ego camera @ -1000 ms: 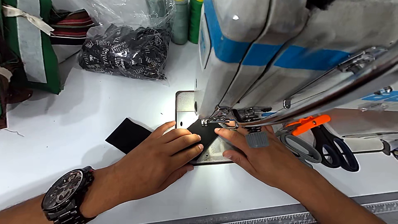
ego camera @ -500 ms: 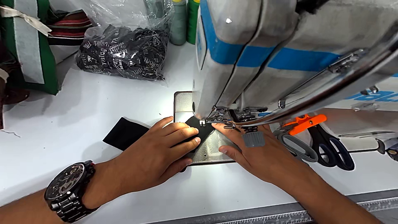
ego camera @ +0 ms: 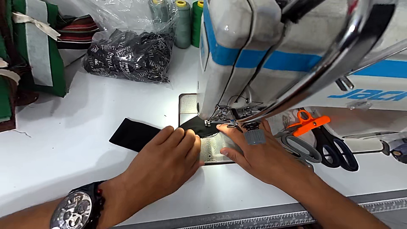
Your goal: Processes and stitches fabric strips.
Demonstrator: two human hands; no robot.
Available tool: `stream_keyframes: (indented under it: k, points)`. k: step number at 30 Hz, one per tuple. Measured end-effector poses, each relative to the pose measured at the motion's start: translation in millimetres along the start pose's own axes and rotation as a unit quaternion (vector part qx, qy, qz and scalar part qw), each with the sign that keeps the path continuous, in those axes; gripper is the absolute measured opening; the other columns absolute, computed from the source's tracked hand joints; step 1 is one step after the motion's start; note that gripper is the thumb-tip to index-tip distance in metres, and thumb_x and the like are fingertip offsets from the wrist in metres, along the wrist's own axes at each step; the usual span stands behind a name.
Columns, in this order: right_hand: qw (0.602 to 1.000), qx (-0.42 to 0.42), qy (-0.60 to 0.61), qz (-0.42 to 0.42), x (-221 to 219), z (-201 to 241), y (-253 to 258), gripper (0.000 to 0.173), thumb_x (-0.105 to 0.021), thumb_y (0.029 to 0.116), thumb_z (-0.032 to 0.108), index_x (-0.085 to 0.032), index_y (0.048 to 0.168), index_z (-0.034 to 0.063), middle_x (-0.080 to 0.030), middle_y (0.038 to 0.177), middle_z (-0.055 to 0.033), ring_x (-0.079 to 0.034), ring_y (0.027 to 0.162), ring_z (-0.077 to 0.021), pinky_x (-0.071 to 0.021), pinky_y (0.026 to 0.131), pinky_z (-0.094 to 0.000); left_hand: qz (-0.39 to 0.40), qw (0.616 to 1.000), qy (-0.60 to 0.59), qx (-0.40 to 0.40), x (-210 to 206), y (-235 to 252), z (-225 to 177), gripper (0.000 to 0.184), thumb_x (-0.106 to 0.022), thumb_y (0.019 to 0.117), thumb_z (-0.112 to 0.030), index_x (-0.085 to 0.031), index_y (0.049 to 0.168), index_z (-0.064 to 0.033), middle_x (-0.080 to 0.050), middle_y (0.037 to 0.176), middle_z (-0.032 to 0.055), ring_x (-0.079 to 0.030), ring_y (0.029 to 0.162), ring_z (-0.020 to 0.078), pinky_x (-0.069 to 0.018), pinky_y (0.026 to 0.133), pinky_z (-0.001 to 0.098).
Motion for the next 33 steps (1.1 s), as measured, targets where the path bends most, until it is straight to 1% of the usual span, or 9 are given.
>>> stream_keyframes:
  k: [3, 5, 7, 9, 12, 15, 19, 23, 33]
  points:
    - [0.997, 0.04, 0.06, -0.019, 7.8, 7.0, -4.1, 0.057, -0.037, 0.1022, 0.064, -0.071, 0.123, 0.0223, -0.063, 0.13, -0.0074, -0.053, 0.131, -0.0286, -0.0403, 0.108, -0.0527, 0.043, 0.997, -0.061, 0.034, -8.4, 4.4, 27.6, 0.046, -0.037, 0.1043, -0.038, -0.071, 0.101, -0.0075, -0.069, 0.109, 0.0132, -0.065, 0.113, 0.0344, -0.0429, 0.103, 0.0635]
    - [0.994, 0.051, 0.085, -0.039, 13.2, 4.6, -5.7, 0.053, -0.04, 0.1036, 0.059, -0.073, 0.118, 0.0198, -0.065, 0.13, -0.0065, -0.054, 0.131, -0.0265, -0.042, 0.106, -0.0505, 0.059, 0.991, -0.112, 0.034, -12.1, 9.7, 50.2, 0.043, -0.041, 0.1037, -0.037, -0.071, 0.106, -0.0057, -0.069, 0.12, 0.0137, -0.06, 0.126, 0.0356, -0.0352, 0.109, 0.0702]
    - [0.993, 0.042, 0.089, -0.069, 18.3, -1.9, -4.6, 0.047, -0.045, 0.104, 0.051, -0.074, 0.114, 0.0149, -0.068, 0.12, -0.0053, -0.059, 0.121, -0.0242, -0.044, 0.102, -0.048, 0.028, 0.993, -0.111, 0.026, -4.0, 15.8, 61.7, 0.038, -0.043, 0.1029, -0.03, -0.07, 0.107, -0.0043, -0.068, 0.125, 0.0145, -0.059, 0.129, 0.0348, -0.0361, 0.11, 0.0671]
    - [0.994, 0.037, 0.084, -0.065, 17.2, -5.5, -1.6, 0.047, -0.046, 0.104, 0.047, -0.073, 0.119, 0.0126, -0.069, 0.116, -0.0041, -0.06, 0.116, -0.023, -0.0439, 0.102, -0.0466, -0.015, 0.995, -0.092, 0.029, 9.3, 19.6, 55.8, 0.033, -0.044, 0.102, -0.023, -0.07, 0.106, -0.0026, -0.068, 0.12, 0.0156, -0.061, 0.122, 0.0348, -0.0419, 0.108, 0.0591]
    - [0.997, 0.044, 0.063, -0.015, 4.1, -1.2, -1.5, 0.052, -0.042, 0.1041, 0.053, -0.07, 0.128, 0.0161, -0.068, 0.128, -0.0022, -0.056, 0.13, -0.0232, -0.0413, 0.11, -0.0477, 0.004, 0.995, -0.082, 0.049, 2.9, 13.8, 31.0, 0.042, -0.041, 0.1058, -0.033, -0.072, 0.12, -0.0067, -0.068, 0.125, 0.0127, -0.062, 0.12, 0.0314, -0.0448, 0.106, 0.0522]
    - [0.997, 0.059, 0.055, -0.007, -0.2, 9.5, -4.9, 0.052, -0.041, 0.1038, 0.056, -0.069, 0.132, 0.0228, -0.064, 0.139, -0.0008, -0.05, 0.139, -0.025, -0.0393, 0.113, -0.0498, 0.054, 0.991, -0.108, 0.065, -20.4, 6.9, 32.8, 0.051, -0.036, 0.1062, -0.046, -0.067, 0.135, -0.0183, -0.065, 0.138, 0.0073, -0.056, 0.134, 0.0308, -0.0349, 0.114, 0.0631]
    - [0.997, 0.065, 0.044, -0.021, 1.6, 17.5, -7.6, 0.055, -0.038, 0.104, 0.06, -0.067, 0.135, 0.0249, -0.062, 0.14, -0.0042, -0.052, 0.136, -0.0278, -0.0405, 0.109, -0.0519, 0.032, 0.982, -0.182, 0.037, -20.1, 7.5, 53.5, 0.045, -0.041, 0.1056, -0.043, -0.072, 0.127, -0.0183, -0.065, 0.138, 0.0048, -0.054, 0.138, 0.0282, -0.0312, 0.115, 0.0673]
    - [0.996, 0.068, 0.055, -0.027, 4.2, 16.8, -6.5, 0.058, -0.036, 0.1043, 0.061, -0.063, 0.139, 0.0237, -0.062, 0.14, -0.0047, -0.051, 0.136, -0.0281, -0.0396, 0.11, -0.052, 0.021, 0.983, -0.183, -0.004, -16.1, 2.6, 44.9, 0.045, -0.037, 0.1079, -0.04, -0.067, 0.135, -0.0191, -0.062, 0.143, 0.0012, -0.048, 0.143, 0.0239, -0.0278, 0.12, 0.0627]
    - [0.995, 0.076, 0.06, -0.009, -1.2, 13.7, -10.1, 0.054, -0.033, 0.1055, 0.06, -0.066, 0.136, 0.0301, -0.06, 0.144, 0.0, -0.049, 0.138, -0.0236, -0.0392, 0.109, -0.0485, 0.035, 0.981, -0.19, -0.006, -22.9, -0.4, 39.4, 0.045, -0.038, 0.1074, -0.04, -0.069, 0.133, -0.0206, -0.063, 0.143, -0.0011, -0.05, 0.141, 0.0219, -0.0315, 0.118, 0.0621]
Point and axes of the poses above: each hand's wrist, its own y-axis towards the middle knuckle, its own x-axis out of the back of the hand, z = x × y, the point moved 8 cm from there along y, towards the middle knuckle
